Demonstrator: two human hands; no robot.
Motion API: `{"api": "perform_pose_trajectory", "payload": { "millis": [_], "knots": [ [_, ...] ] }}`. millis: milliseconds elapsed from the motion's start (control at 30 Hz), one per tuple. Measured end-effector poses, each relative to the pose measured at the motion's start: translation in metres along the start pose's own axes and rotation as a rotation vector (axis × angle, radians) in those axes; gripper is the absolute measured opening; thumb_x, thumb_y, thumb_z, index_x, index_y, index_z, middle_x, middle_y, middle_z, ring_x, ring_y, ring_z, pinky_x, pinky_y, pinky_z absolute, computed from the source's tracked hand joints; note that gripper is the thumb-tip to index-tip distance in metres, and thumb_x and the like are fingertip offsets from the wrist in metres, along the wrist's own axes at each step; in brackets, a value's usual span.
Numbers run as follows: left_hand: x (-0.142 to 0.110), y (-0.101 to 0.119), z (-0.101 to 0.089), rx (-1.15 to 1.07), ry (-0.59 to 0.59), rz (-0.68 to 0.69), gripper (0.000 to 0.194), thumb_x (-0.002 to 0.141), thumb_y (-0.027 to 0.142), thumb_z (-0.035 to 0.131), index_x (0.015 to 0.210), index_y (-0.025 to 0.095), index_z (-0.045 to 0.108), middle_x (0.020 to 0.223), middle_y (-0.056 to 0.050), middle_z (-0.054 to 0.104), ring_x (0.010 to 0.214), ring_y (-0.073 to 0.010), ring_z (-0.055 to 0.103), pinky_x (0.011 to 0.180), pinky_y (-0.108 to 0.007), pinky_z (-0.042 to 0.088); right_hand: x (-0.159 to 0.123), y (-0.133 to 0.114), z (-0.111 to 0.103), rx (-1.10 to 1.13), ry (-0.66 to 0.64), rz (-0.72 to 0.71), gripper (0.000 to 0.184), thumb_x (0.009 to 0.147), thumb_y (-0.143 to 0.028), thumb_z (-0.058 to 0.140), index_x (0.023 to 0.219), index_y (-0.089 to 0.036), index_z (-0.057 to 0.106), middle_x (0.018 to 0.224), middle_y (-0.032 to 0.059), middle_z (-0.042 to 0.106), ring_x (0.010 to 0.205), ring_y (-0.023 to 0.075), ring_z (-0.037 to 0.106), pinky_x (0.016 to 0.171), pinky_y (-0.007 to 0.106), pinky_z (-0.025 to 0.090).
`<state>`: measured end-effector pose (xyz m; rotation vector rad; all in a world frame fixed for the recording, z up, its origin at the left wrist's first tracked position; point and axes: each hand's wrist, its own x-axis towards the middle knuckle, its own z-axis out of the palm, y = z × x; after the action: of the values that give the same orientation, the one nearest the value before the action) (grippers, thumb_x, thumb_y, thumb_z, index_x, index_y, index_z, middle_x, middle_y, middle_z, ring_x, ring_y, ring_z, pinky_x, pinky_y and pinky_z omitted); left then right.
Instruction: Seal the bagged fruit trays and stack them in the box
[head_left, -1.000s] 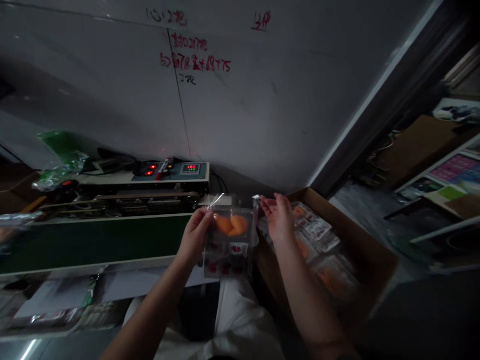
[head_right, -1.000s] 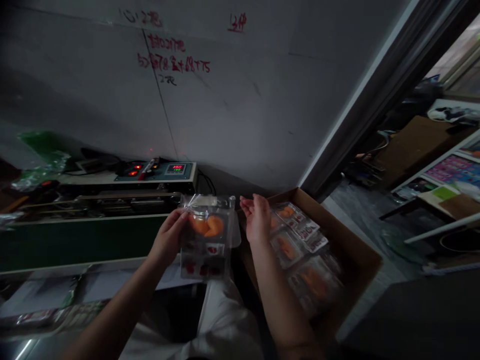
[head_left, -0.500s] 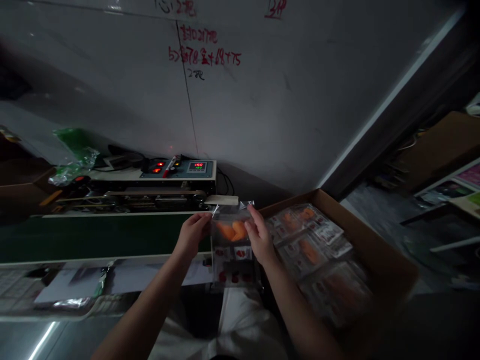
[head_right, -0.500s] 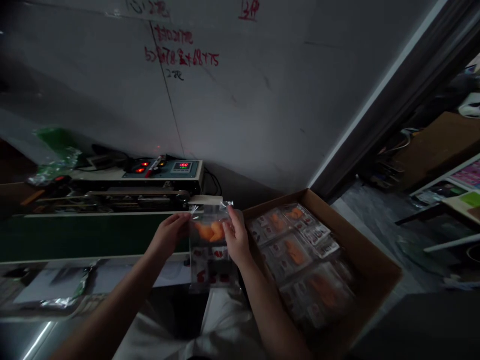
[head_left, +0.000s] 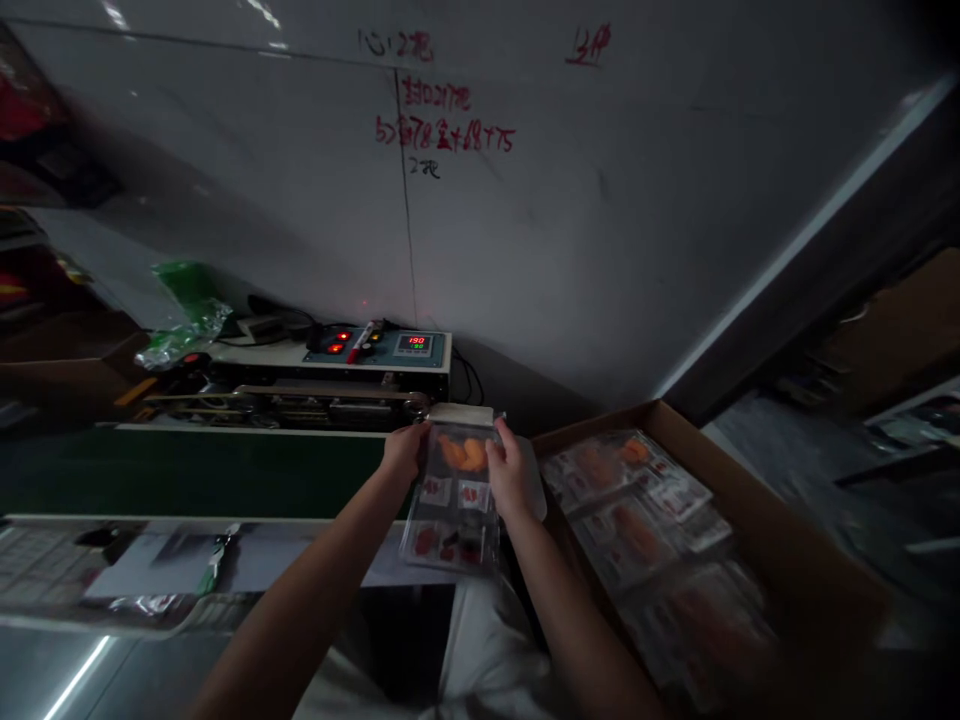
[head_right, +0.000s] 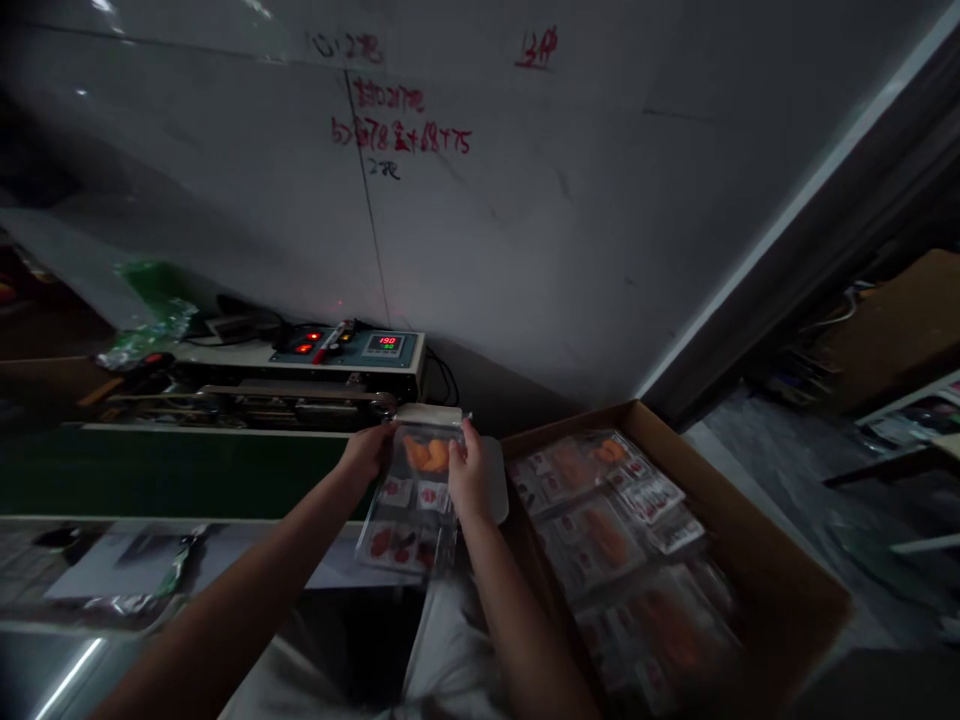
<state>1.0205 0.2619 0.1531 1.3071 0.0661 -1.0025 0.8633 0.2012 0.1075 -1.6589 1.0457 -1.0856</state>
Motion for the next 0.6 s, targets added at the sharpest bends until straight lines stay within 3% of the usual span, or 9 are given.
{"api": "perform_pose_trajectory", "payload": {
  "millis": [233,433,600],
  "knots": [
    [0.007,0.004,-0.015,0.006,-0.081,-0.032,0.011,0.084,0.016,0.065,0.074,0.011,0.063,0.061,0.002,0.063,0.051,-0.0094,0.059,0.05,-0.022,0.048,0.008,0.015,0.015,0.007,0.021,-0.006,0.049,0.083,-0.035,0.048,0.129,-0.022,0.055,0.135,0.0128,0.057,0.127,0.0245,0.052,0.109,0.046,0.038],
    [0.015,-0.001,-0.022,0.017,-0.073,0.016,0.009,0.081,0.015,0.065,0.073,0.012,0.062,0.056,0.003,0.061,0.047,-0.0101,0.058,0.047,-0.021,0.046,0.006,0.007,0.017,-0.083,0.026,-0.07,0.046,0.085,-0.034,0.047,0.129,-0.022,0.055,0.134,0.0139,0.057,0.126,0.0252,0.053,0.108,0.045,0.039],
    [0.018,0.0,-0.029,0.027,-0.115,0.045,0.016,0.068,0.022,0.076,0.074,0.012,0.064,0.062,-0.002,0.067,0.049,-0.0116,0.06,0.046,-0.02,0.045,0.008,0.002,0.018,-0.133,0.024,-0.102,0.043,0.085,-0.032,0.048,0.125,-0.02,0.057,0.132,0.0144,0.059,0.124,0.0249,0.055,0.107,0.043,0.041]
  ]
}}
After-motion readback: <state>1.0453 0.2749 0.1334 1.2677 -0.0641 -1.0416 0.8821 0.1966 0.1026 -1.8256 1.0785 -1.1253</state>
